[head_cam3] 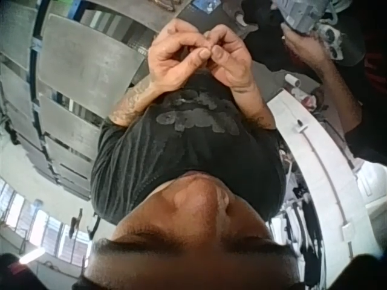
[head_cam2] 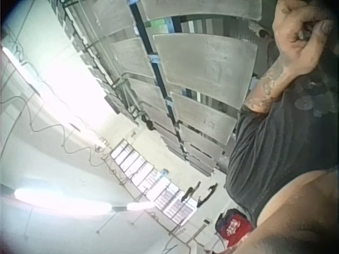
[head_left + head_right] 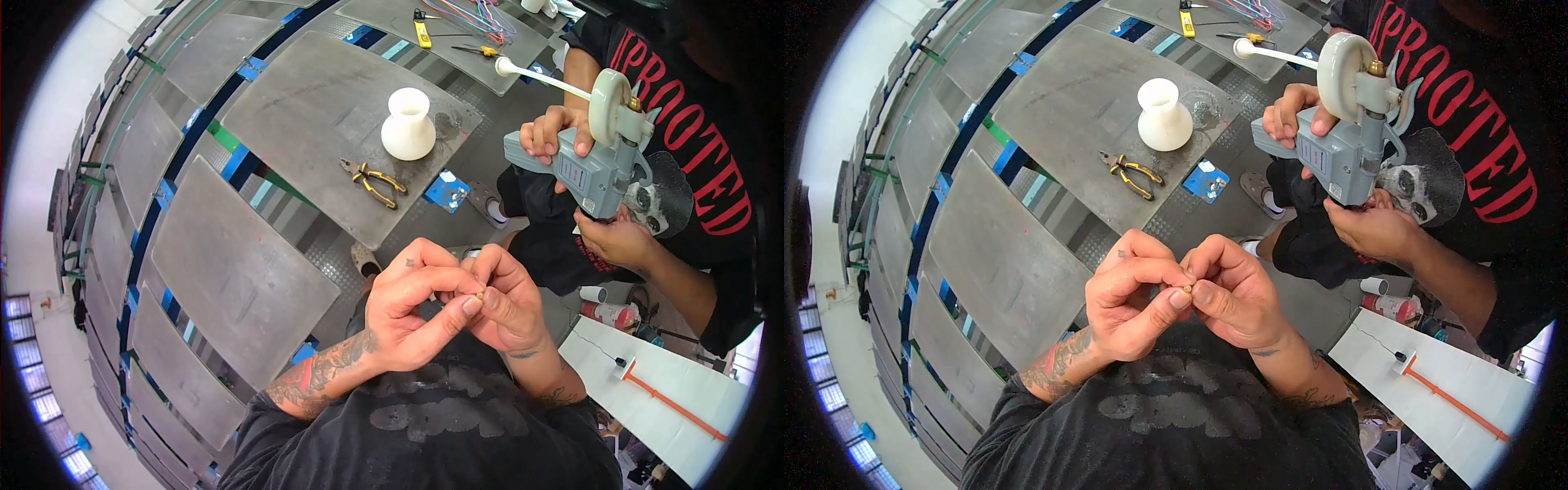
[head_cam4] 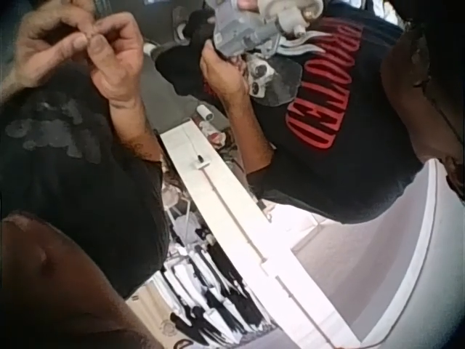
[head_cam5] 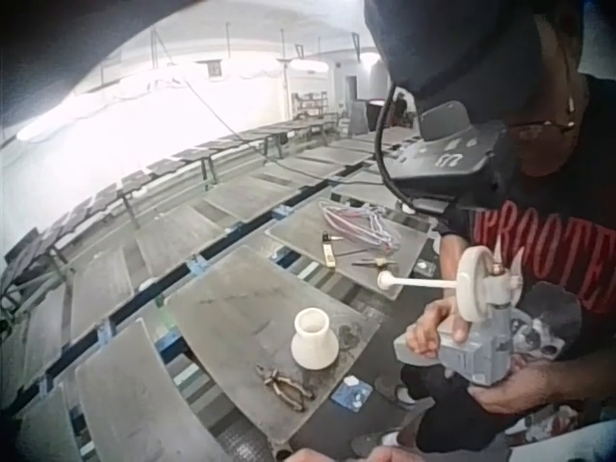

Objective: Assembling or repairing a component of a screen printing machine with a colleague.

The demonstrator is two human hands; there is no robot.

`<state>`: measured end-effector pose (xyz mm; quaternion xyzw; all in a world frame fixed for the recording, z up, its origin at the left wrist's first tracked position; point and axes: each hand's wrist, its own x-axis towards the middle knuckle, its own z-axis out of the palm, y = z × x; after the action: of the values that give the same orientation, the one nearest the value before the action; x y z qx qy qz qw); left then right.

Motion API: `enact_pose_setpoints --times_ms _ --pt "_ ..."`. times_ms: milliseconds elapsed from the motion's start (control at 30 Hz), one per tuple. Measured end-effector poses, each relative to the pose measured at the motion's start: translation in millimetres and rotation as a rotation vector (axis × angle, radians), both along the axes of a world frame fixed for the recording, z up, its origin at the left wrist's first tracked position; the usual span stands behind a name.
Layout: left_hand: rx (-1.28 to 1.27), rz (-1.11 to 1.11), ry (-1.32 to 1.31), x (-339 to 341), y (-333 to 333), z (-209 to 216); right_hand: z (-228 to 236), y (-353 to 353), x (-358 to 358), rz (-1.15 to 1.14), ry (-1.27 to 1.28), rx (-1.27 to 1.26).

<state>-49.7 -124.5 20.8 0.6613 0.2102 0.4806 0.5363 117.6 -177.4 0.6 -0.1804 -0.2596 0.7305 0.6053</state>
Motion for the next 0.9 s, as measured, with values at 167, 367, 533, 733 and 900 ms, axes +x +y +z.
enact_pose_setpoints --times_ms 167,367,533,733,900 --pt "0.007 -0.011 0.009 -1.5 0.3 0.1 3.2 -0.5 -1.4 -0.025 -0.015 0.001" --pt "0.013 0.004 0.017 -0.5 -3.0 1.9 0.0 -1.7 0.3 -0.029 -0.036 0.008" --pt "-0.018 0.011 0.02 -1.4 -3.7 1.6 -0.8 -2.5 0.7 -0.025 -0.011 0.0" --pt "0.033 -0.03 0.056 -2.9 -2.8 2.4 -0.7 -5.6 1.9 -0.032 -0.02 -0.023" --pt "-0.026 0.0 0.056 -2.1 -4.9 -0.2 -3.0 -4.2 0.8 -0.037 -0.02 -0.009"
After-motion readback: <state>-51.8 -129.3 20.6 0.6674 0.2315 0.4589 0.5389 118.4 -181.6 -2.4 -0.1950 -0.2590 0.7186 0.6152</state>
